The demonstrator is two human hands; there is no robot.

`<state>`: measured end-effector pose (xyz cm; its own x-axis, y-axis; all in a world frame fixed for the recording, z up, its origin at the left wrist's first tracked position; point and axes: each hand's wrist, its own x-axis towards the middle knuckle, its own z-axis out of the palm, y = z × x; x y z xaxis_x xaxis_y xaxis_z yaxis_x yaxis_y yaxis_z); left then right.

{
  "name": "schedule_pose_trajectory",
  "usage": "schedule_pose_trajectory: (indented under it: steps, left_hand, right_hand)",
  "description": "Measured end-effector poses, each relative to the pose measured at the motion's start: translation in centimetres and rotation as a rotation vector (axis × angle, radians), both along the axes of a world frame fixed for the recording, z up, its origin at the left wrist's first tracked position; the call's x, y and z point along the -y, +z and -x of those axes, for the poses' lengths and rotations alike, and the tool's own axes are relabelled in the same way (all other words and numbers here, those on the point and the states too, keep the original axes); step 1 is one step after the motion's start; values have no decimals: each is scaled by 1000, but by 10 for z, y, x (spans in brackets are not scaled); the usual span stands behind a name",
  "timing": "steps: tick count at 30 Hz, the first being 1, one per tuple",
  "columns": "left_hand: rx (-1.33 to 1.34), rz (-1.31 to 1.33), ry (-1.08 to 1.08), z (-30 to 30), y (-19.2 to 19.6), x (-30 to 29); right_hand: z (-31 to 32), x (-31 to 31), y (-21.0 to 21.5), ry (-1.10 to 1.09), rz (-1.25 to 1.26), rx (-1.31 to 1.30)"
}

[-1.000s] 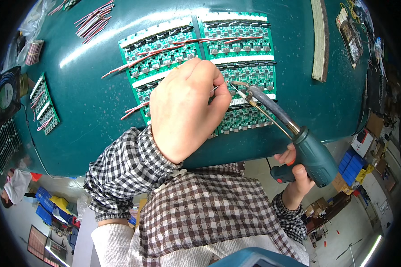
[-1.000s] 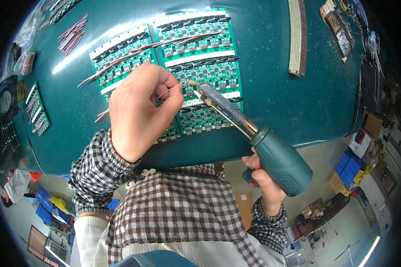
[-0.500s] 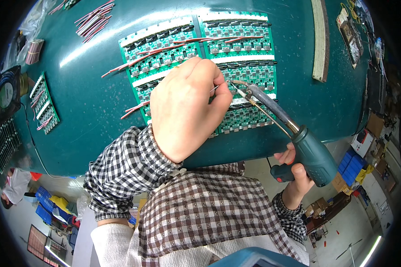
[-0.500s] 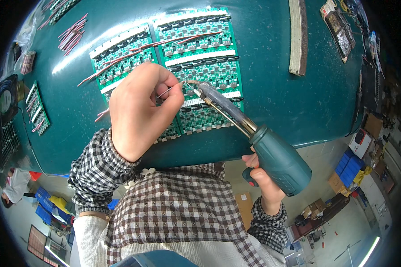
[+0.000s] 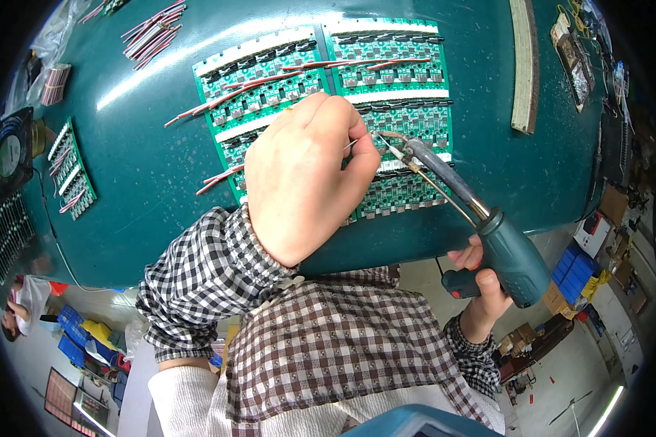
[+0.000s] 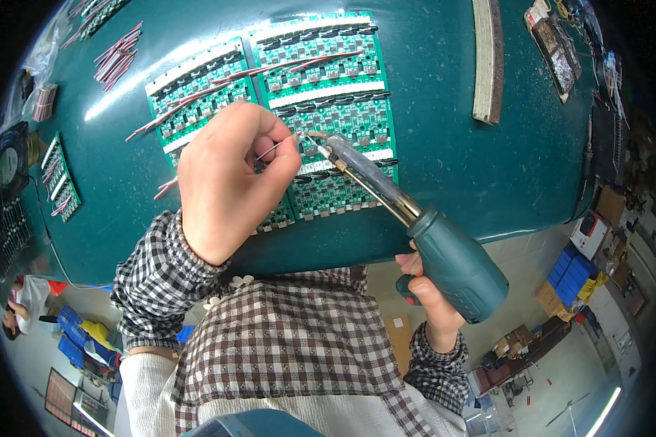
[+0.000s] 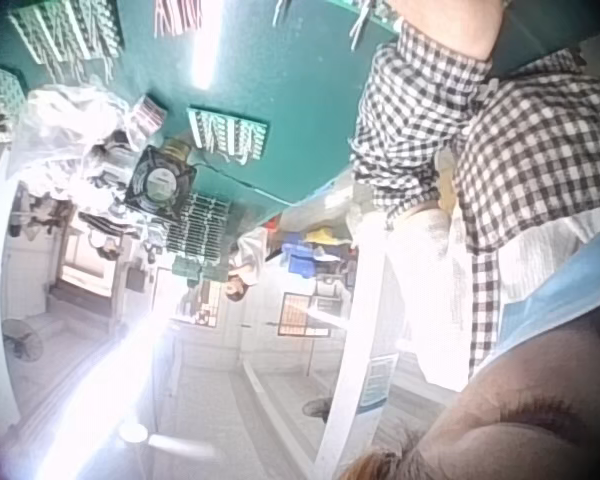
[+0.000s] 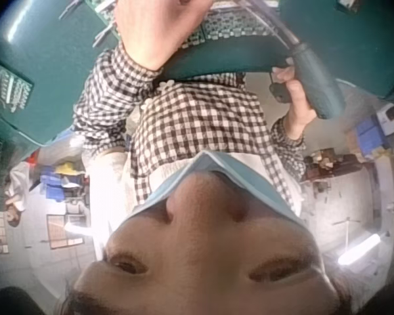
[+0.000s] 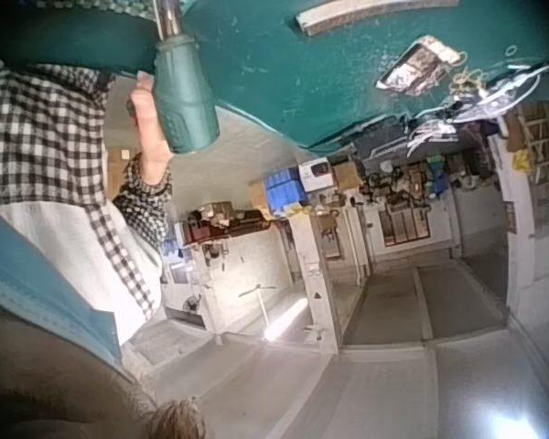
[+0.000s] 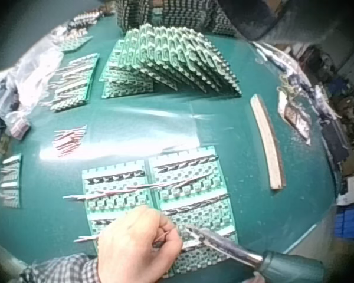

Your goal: The person solders wires onto circuit boards by positioning each wire onto the board by hand and attaching it with a soldering iron.

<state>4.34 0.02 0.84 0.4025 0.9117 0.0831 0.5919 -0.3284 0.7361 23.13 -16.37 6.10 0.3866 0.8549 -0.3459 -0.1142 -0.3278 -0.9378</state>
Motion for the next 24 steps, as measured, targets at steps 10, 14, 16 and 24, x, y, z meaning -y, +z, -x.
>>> schedule_pose_trajectory:
  steps: [10, 14, 16, 24]
  left_hand:
    - [3, 7, 1, 0, 3, -2]
    - [-6, 9, 1, 1, 2, -3]
    - [-14, 31, -14, 2, 2, -3]
    - [-40, -321, -397, 31, 25, 14]
  right_hand:
    - [1, 0, 0, -31, -16, 30]
    - [4, -4, -4, -85, -14, 21]
    - [0, -5, -9, -101, -53, 6]
    - [-15, -53, -36, -157, -401, -366]
